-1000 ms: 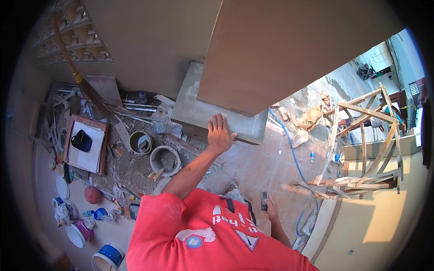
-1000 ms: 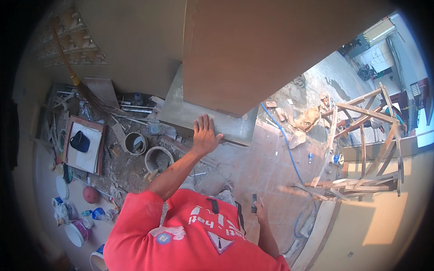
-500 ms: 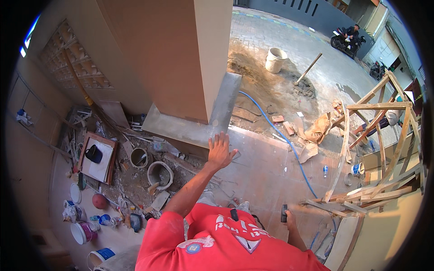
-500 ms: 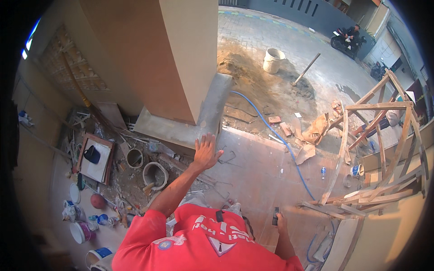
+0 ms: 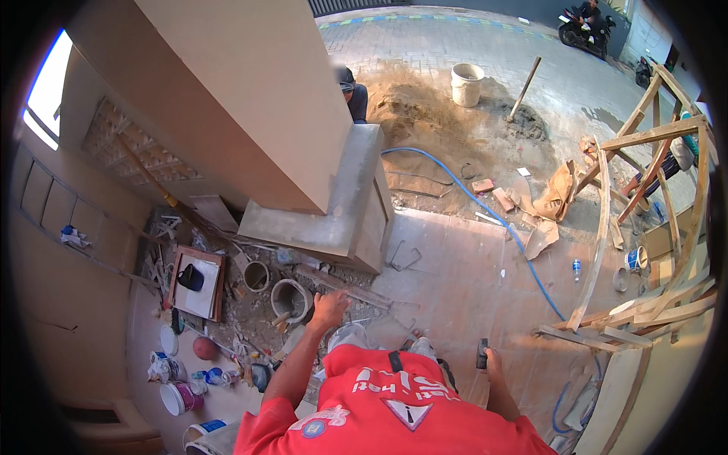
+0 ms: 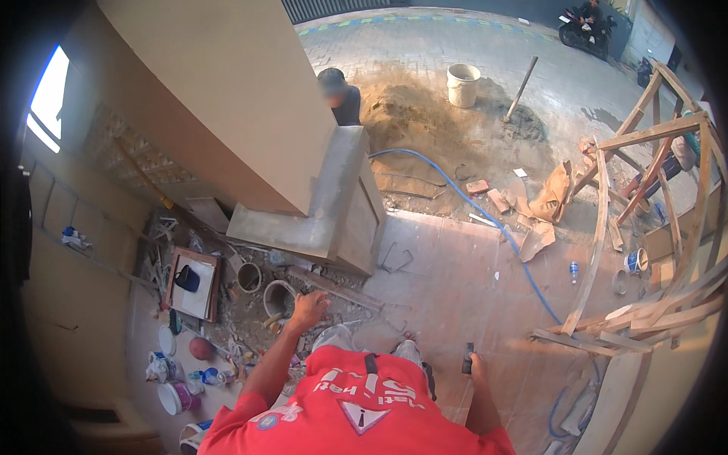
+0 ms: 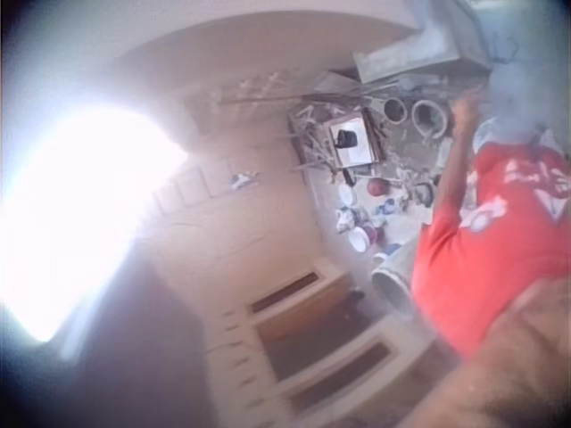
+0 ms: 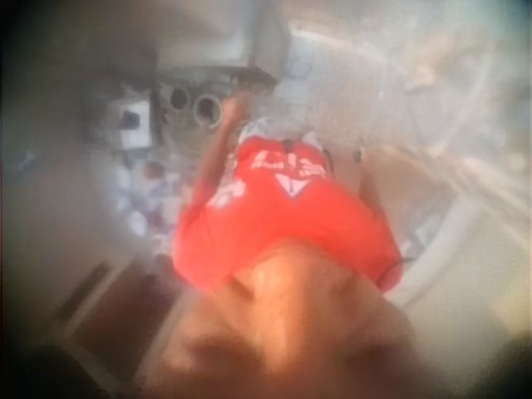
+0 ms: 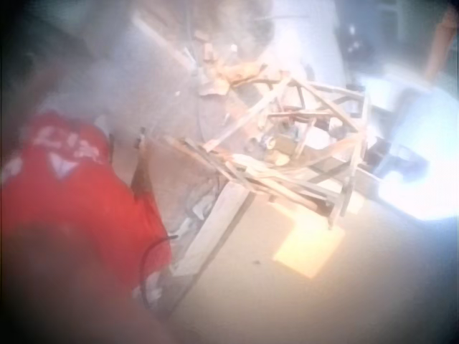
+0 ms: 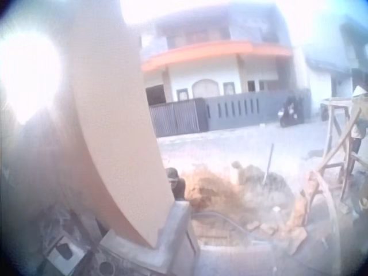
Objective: The person smooths a freshly plastered wall section using a rectangular sanding block. They repeatedly rub the block along the vertical and horizontal edges of the wall, occasionally pausing to wipe the surface with their hand.
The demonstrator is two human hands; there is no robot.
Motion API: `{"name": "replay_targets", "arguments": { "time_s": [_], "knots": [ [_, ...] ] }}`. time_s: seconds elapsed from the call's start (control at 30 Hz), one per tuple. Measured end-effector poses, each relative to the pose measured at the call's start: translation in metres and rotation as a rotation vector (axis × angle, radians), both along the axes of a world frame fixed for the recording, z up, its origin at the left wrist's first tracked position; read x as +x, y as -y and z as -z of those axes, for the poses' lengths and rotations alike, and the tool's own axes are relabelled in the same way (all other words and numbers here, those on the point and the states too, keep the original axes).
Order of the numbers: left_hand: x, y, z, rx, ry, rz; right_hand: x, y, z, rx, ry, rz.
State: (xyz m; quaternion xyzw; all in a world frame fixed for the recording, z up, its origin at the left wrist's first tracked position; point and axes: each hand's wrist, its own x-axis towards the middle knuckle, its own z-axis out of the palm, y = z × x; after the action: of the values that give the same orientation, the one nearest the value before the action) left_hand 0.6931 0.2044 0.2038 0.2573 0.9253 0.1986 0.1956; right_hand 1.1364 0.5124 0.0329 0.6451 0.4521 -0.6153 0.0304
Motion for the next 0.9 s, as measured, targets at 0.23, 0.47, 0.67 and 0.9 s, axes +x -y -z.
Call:
{"name": "replay_targets", "arguments": {
  "time_s": [0.23, 0.47, 0.67, 0.9],
  "knots": [
    [0.034, 0.156, 0.056, 0.040, 0.319, -0.646, -0.001, -0.003, 0.019, -0.074, -0.040, -0.110],
    [0.139, 0.235, 0.061, -0.007, 0.347, -0.987, -0.011, -0.055, 0.031, -0.034, 0.032, -0.031],
    [0.179, 0.239, 0.066, 0.119, 0.468, -1.145, -0.063, -0.085, 0.013, -0.004, 0.064, -0.181],
    [0.248, 0.249, 0.091, 0.301, 0.603, -1.269, -0.244, -0.033, -0.102, 0.592, -0.499, -0.938]
  ]
}}
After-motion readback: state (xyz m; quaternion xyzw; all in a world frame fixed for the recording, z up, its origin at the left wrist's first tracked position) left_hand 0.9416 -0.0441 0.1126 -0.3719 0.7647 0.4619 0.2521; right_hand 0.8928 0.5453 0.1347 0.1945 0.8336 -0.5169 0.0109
